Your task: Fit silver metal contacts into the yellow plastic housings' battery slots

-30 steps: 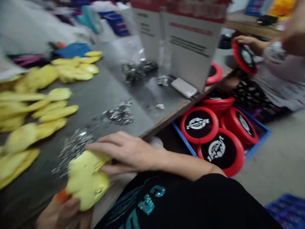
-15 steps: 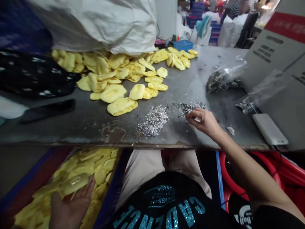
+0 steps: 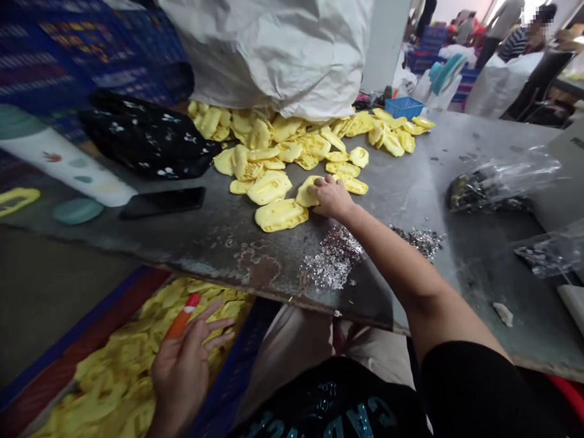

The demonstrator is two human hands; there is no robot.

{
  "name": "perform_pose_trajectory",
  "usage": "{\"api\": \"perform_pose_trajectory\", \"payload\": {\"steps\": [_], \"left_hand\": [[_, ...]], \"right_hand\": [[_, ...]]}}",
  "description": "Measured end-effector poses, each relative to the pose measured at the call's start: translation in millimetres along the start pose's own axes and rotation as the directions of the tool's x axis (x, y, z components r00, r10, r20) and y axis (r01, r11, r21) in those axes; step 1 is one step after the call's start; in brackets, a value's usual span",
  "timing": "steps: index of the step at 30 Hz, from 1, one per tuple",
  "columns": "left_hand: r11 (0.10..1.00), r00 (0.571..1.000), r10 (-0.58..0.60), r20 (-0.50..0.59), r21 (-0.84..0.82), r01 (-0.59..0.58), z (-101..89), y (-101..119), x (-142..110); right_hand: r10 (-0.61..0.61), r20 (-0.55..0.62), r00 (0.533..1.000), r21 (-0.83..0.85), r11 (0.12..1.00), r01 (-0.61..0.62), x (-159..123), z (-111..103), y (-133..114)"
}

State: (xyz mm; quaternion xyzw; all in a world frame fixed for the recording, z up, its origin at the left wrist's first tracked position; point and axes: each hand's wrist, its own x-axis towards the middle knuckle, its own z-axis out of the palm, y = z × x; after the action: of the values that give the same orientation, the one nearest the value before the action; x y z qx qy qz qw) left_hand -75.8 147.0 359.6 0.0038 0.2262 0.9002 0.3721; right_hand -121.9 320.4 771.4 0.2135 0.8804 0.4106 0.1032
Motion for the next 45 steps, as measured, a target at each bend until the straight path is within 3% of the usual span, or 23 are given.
{"api": "perform_pose_trajectory", "payload": {"steps": [4, 8, 11, 13, 17, 20, 22, 24, 27, 31, 33, 35, 37, 39, 42, 45], "left_hand": [[0.998, 0.997, 0.060, 0.047, -0.020, -0.059, 32.7, 26.9, -18.1], [0.992, 0.983, 0.061, 0.175, -0.123, -0.040, 68.5, 42.0, -30.9], [0.967, 0.941, -0.020, 0.337, -0.231, 0.103, 100.1, 48.9, -34.0], [0.923, 0.877, -0.094, 0.470, -0.290, 0.254, 122.7, 53.3, -31.9], [0.851, 0.757, -0.151, 0.635, -0.307, 0.427, 165.8, 65.1, -24.2], [0.802, 0.731, -0.145, 0.667, -0.353, 0.482, 186.2, 72.9, -27.9], [0.769, 0.720, -0.130, 0.682, -0.389, 0.508, 190.8, 72.8, -37.2], [0.743, 0.678, -0.132, 0.723, -0.381, 0.551, 189.4, 67.2, -49.6], [0.736, 0.611, -0.185, 0.770, -0.303, 0.605, 182.3, 54.4, -66.4], [0.709, 0.559, -0.386, 0.734, -0.152, 0.689, 171.5, 50.0, -78.5], [0.682, 0.545, -0.499, 0.674, -0.083, 0.727, 165.2, 54.6, -81.1], [0.673, 0.526, -0.588, 0.615, 0.011, 0.740, 158.1, 59.1, -82.5], [0.656, 0.497, -0.650, 0.574, 0.095, 0.749, 151.4, 60.3, -83.9], [0.627, 0.464, -0.695, 0.549, 0.149, 0.765, 147.0, 57.8, -86.2], [0.608, 0.436, -0.711, 0.552, 0.170, 0.776, 146.6, 50.3, -89.7], [0.635, 0.433, -0.662, 0.612, 0.150, 0.758, 150.0, 44.2, -91.6]], "right_hand": [[-0.074, -0.012, 0.997, 0.017, 0.997, 0.075, -2.3, 1.0, 2.4], [-0.070, -0.100, 0.993, 0.121, 0.989, 0.082, -13.1, -2.7, 20.0], [-0.009, -0.248, 0.969, 0.193, 0.979, 0.058, -22.2, -10.3, 31.2], [0.028, -0.379, 0.925, 0.219, 0.974, 0.061, -36.1, -18.8, 32.1], [-0.026, -0.569, 0.822, 0.208, 0.962, 0.174, -101.0, -32.1, 9.5], [-0.182, -0.598, 0.780, 0.149, 0.932, 0.332, -173.9, -25.6, -21.4], [-0.356, -0.620, 0.700, 0.011, 0.888, 0.461, -220.0, -13.5, -40.7], [-0.409, -0.625, 0.664, -0.039, 0.867, 0.497, -256.6, 1.3, -56.3], [-0.323, -0.606, 0.727, 0.054, 0.895, 0.443, -292.2, 21.6, -75.2], [-0.270, -0.534, 0.801, 0.114, 0.916, 0.385, -324.6, 34.7, -85.7], [-0.212, -0.493, 0.844, 0.114, 0.946, 0.304, -342.7, 34.9, -73.8], [-0.018, -0.456, 0.890, 0.115, 0.990, 0.079, -362.8, 31.5, -48.0], [0.233, -0.431, 0.872, 0.111, 0.973, -0.205, -380.6, 26.3, -14.4], [0.393, -0.404, 0.826, 0.105, 0.917, -0.384, -390.3, 22.1, 16.9], [0.491, -0.337, 0.803, 0.099, 0.867, -0.489, -384.8, 21.6, 41.5], [0.474, -0.267, 0.839, 0.107, 0.880, -0.463, -367.3, 24.9, 38.1]]}}
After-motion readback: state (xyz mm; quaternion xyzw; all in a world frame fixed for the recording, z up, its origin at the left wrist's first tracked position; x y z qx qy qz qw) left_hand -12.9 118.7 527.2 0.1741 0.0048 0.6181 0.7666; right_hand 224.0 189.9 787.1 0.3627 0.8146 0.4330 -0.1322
